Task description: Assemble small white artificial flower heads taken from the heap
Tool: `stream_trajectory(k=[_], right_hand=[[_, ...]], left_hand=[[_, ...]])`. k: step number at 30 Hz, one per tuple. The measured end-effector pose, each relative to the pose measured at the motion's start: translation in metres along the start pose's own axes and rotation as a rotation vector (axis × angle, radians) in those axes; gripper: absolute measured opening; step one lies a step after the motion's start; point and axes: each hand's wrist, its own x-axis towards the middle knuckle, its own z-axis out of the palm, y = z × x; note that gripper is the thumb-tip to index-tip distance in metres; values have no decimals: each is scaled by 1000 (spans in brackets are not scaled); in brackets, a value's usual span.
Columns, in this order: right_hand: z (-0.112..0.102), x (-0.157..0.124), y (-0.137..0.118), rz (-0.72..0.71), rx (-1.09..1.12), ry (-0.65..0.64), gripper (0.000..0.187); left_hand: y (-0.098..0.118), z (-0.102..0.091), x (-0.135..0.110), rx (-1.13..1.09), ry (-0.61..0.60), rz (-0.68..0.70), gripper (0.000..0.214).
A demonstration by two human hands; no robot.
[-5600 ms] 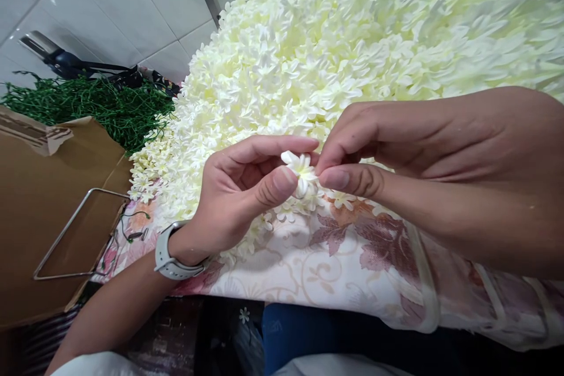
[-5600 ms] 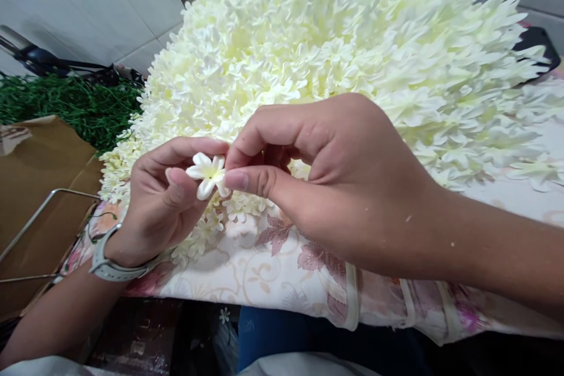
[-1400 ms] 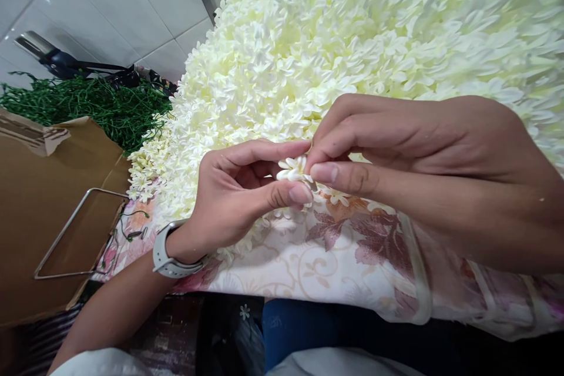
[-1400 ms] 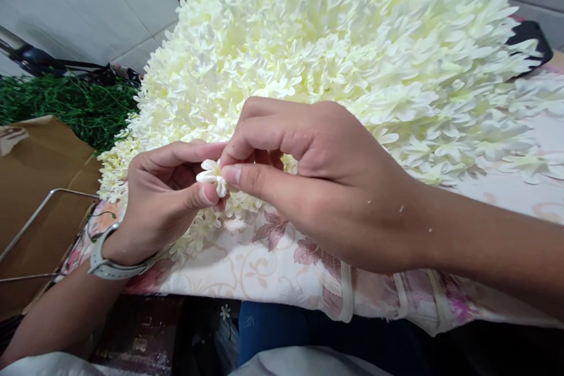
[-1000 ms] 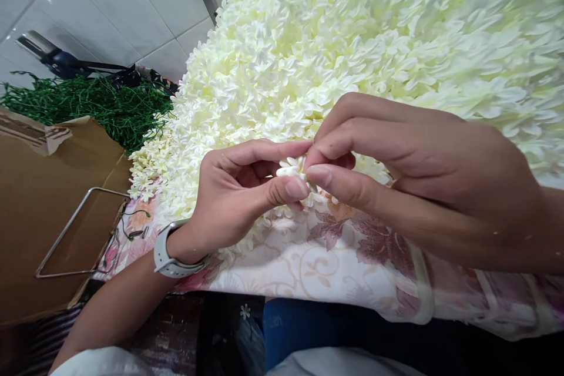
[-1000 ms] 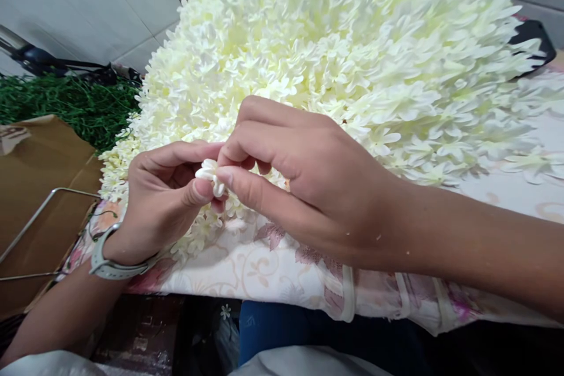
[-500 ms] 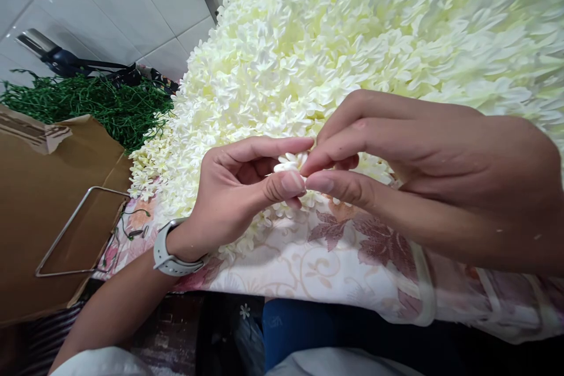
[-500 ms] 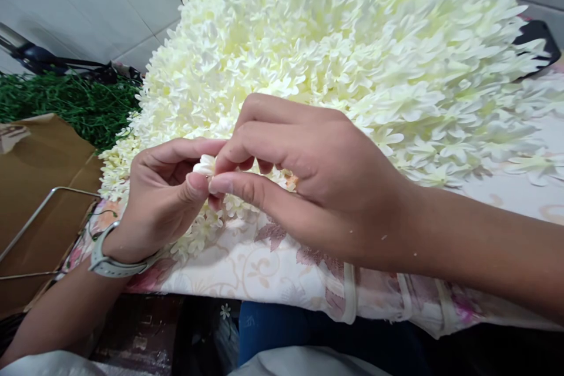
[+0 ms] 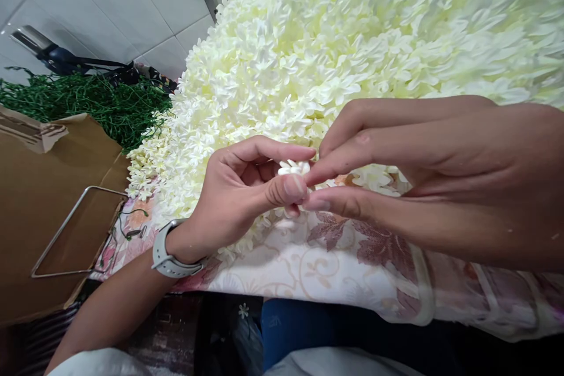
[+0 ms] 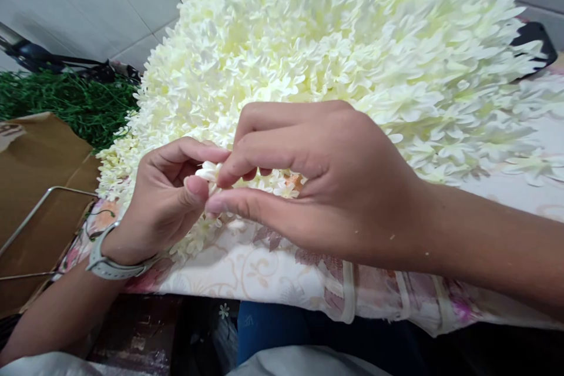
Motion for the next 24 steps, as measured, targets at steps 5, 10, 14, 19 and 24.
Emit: stream_trajectory(k=[5,10,14,19,24], right_hand=[[-3,-2,-5,-6,7,-35,15],[2,-8,-7,56,-75,-37,38],[3,-9,-6,22,-80,-52,33],[-2,-7,-4,-9,-56,-107,24],[-4,-4,1,-45,-44,-167,18]], left_hand=[[1,1,2,-69,-9,-25,13],[0,2,0,-62,-20,-29,15],[1,3,-1,-22,20,-17,17],[2,3,0,-77,-20,-14,13],[2,3,-1,-103,-27,-40,12]])
